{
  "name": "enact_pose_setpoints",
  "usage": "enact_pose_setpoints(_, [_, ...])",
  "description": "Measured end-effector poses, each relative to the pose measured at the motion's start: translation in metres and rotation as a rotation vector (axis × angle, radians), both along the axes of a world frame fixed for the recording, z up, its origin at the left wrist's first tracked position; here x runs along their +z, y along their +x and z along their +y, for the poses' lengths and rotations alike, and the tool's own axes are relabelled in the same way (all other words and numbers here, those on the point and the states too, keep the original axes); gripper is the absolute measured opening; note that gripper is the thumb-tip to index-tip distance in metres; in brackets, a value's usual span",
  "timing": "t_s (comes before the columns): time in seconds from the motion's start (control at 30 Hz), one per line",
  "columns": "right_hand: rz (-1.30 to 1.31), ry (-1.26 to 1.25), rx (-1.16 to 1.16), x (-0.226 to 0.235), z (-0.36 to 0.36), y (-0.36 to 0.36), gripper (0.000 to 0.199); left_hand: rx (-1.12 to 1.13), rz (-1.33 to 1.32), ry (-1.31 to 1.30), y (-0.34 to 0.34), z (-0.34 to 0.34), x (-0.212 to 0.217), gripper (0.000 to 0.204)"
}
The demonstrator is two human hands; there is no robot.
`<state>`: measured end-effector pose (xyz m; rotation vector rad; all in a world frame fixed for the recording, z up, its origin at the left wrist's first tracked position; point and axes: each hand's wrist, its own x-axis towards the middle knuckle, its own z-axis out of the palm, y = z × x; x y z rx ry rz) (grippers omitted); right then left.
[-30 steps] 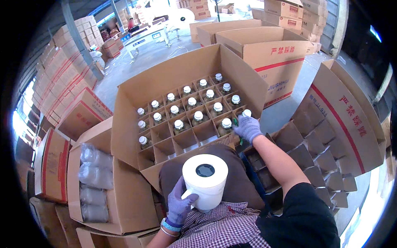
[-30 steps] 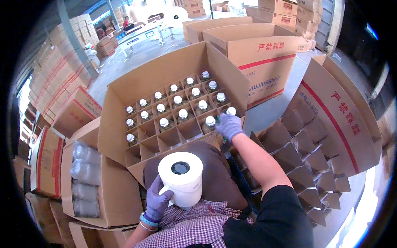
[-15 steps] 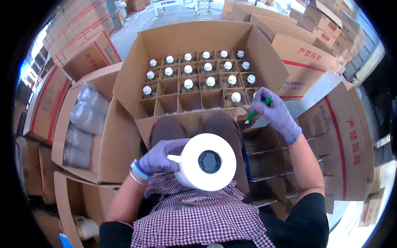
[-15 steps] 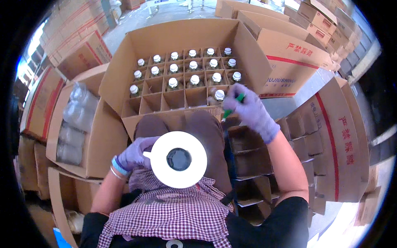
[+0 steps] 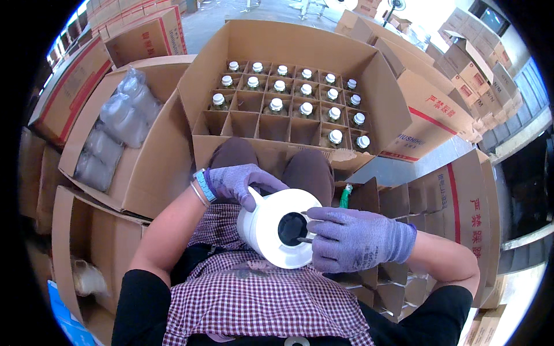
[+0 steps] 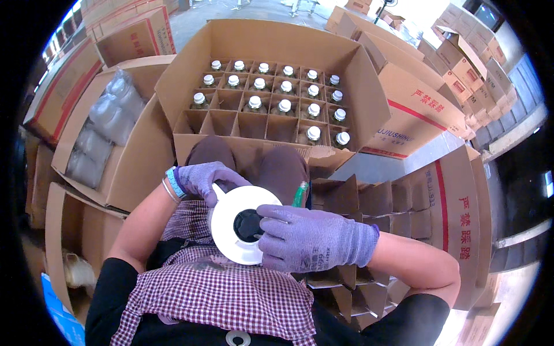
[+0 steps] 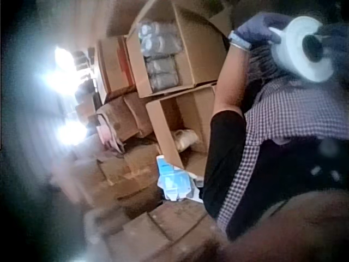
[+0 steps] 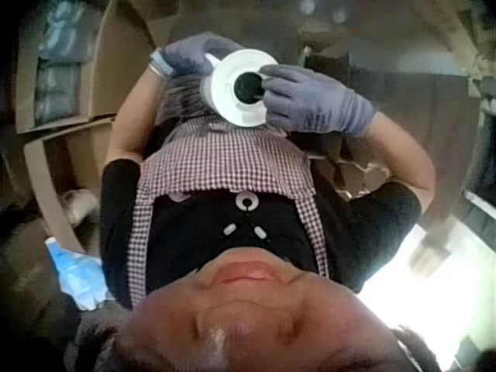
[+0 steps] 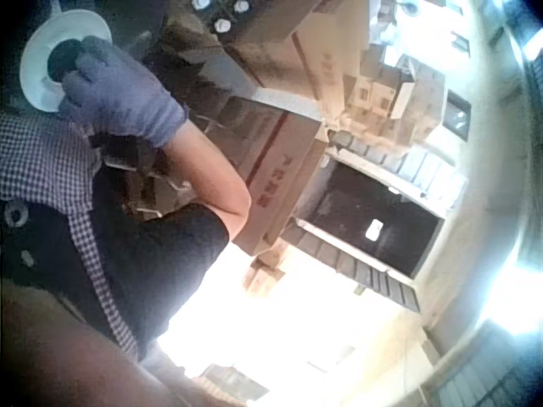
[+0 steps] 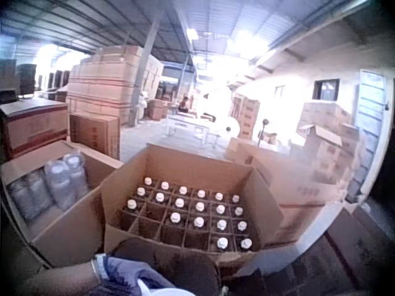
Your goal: The person sits on the floor in a warehouse and packs white plastic jugs into a cardboard box. They remove the jugs from plastic wrapping, place them into a cardboard insert, and use a utility knife to open a new box.
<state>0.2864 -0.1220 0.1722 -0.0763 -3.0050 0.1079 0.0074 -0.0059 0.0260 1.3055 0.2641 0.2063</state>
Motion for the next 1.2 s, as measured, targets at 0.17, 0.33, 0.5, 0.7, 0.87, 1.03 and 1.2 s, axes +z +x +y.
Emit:
enact_pose_setpoints(0.17, [-0.044,0.003,0.066,0.005,-0.001,-0.011,0.031,-0.027,0.011,0.005,0.002,0.001,0.003,0.097])
enact_pose_setpoints(0.33, [-0.075,0.052,0.099,-0.005,0.019,-0.017,0.024,0.006,0.016,-0.074,0.008,-0.004,0.002,0.101])
enact_pose_setpoints(0.5, [-0.147,-0.02,-0.283,-0.003,0.017,-0.01,0.022,0.315,0.009,0.027,-0.002,-0.028,0.003,0.097])
enact_pose_setpoints(0.7, [0.167,-0.181,-0.239,-0.03,0.055,0.018,0.024,0.742,0.024,0.031,0.006,-0.083,-0.012,0.086])
enact_pose_setpoints(0.87, [1.202,-0.501,-1.107,-0.051,0.114,0.046,0.009,1.047,0.09,0.023,0.013,-0.064,-0.033,0.069])
enact_pose_setpoints(1.03, [0.374,-0.153,-1.543,-0.152,0.224,0.129,0.049,1.124,-0.025,0.117,0.018,-0.055,-0.076,0.055])
enact_pose_setpoints(1.2, [0.188,-0.079,-1.481,-0.252,0.244,0.159,0.038,1.141,0.333,0.455,-0.06,-0.11,-0.004,0.078])
